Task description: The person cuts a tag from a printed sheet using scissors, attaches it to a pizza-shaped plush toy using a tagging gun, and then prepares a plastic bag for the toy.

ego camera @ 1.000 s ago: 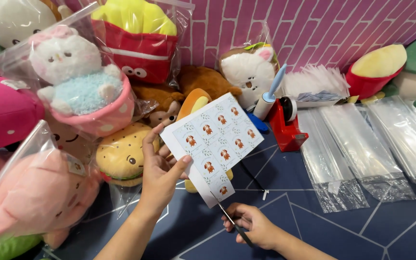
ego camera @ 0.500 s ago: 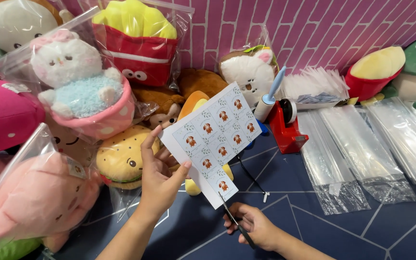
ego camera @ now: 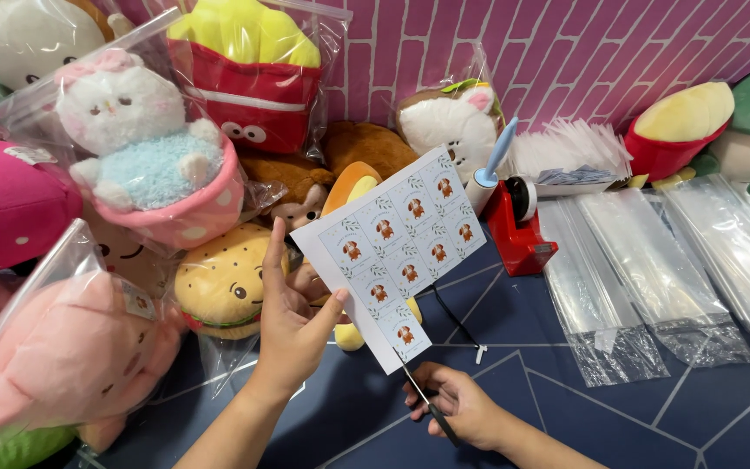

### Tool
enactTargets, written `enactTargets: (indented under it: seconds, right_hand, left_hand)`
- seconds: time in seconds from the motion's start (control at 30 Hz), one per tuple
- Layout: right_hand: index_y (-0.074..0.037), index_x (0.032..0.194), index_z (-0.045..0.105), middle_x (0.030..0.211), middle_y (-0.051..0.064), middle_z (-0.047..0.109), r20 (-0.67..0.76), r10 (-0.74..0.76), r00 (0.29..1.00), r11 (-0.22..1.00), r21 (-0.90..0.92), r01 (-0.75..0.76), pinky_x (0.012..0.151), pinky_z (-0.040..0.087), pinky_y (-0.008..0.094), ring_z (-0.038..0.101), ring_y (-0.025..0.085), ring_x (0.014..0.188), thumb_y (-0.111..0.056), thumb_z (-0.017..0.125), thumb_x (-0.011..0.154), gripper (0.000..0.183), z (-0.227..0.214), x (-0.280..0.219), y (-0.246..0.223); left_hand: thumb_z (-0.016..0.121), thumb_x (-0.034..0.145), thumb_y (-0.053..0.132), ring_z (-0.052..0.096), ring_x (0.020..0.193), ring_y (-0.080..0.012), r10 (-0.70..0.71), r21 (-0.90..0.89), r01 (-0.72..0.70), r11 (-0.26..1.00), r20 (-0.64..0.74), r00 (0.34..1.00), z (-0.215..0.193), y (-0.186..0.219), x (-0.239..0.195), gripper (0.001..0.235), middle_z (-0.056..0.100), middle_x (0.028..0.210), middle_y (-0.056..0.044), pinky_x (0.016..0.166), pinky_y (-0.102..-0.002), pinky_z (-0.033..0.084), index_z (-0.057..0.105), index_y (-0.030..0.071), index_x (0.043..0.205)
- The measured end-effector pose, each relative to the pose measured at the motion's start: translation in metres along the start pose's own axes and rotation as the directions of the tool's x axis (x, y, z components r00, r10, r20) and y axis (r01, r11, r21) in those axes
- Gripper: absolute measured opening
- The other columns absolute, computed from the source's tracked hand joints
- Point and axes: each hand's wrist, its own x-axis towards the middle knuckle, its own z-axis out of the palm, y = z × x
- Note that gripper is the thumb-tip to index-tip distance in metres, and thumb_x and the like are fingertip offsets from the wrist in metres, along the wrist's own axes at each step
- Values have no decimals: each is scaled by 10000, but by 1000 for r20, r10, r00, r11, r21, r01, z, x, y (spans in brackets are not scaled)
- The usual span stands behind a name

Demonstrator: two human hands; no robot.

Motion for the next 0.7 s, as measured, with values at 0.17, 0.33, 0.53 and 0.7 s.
enactTargets:
  seconds: [0.17,0.33,0.53,0.7]
  right_hand:
    - [-29,1229,567,1134,144,651,9,-26,1000,1000,3,26,857,605,316,691,230,950,-329,973,643,773,-2,2,0]
    - [-24,1223,566,1096,159,654,3,-40,999,999,3,40,861,625,330,704,242,954,-297,954,658,737,-7,3,3]
    - [6,1228,573,1131,134,627,26,-139,990,990,10,139,853,671,387,658,233,1015,-422,961,687,791,-4,6,2]
    - [15,1236,568,1157,135,621,31,-149,988,989,-5,149,838,673,397,652,236,1022,-430,947,699,794,-4,6,1]
  left_hand:
    - [659,897,28,669,828,-129,11,14,-11,1000,-23,1000,0,-3,1,991,732,1045,-118,650,-313,637,52,255,1648]
    - [714,856,71,712,933,-168,-81,-75,76,994,-71,994,-1,-5,4,991,754,1057,-98,654,-384,669,139,223,1648]
    - [673,898,119,723,909,-178,-153,-56,150,987,-53,987,2,0,3,462,736,1136,-96,623,-320,641,537,85,1338]
    - [672,919,216,720,938,-161,-216,-3,216,976,-30,976,4,-1,1,374,675,1104,-43,641,-305,647,583,109,1266]
